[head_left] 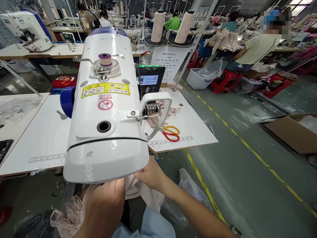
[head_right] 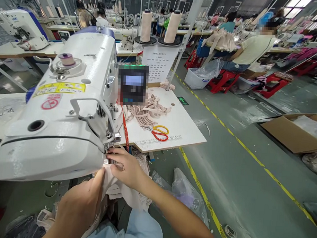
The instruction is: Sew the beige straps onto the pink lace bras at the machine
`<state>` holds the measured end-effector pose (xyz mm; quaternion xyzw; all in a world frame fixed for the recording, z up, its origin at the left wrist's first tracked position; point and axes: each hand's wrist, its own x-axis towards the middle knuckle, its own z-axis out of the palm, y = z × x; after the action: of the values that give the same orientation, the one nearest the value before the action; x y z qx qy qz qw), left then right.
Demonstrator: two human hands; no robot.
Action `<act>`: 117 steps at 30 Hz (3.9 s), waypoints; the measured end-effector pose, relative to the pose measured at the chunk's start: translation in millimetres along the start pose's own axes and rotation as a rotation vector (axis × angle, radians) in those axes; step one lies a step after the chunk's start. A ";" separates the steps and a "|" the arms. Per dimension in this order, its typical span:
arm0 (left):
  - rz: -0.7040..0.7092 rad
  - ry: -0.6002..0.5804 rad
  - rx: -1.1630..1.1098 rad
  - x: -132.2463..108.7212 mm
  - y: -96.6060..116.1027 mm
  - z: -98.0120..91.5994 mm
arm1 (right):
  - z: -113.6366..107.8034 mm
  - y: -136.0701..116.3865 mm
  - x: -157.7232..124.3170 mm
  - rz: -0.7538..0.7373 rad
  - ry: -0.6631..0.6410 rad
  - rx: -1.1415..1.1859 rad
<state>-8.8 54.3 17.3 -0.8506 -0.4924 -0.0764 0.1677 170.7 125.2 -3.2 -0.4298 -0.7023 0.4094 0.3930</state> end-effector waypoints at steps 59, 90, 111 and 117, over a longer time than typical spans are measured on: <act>-0.662 -0.026 -0.791 -26.1 -14.0 6.0 | -3.1 17.5 -14.7 0.036 0.043 0.117; -1.039 -0.136 -1.032 -141.9 -48.0 41.8 | 197.2 28.9 -79.6 0.062 -0.012 0.370; -0.944 -0.251 -1.375 -106.7 -12.8 11.9 | 122.9 10.1 -76.6 -0.259 0.004 0.041; -0.898 -0.259 -1.136 -91.8 -9.4 35.9 | 114.3 38.0 -82.4 -0.444 -0.065 -0.176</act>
<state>-64.5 -2.9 -41.2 -0.5251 -0.6936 -0.2799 -0.4061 104.6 33.1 -95.0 -0.2841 -0.8248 0.2636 0.4117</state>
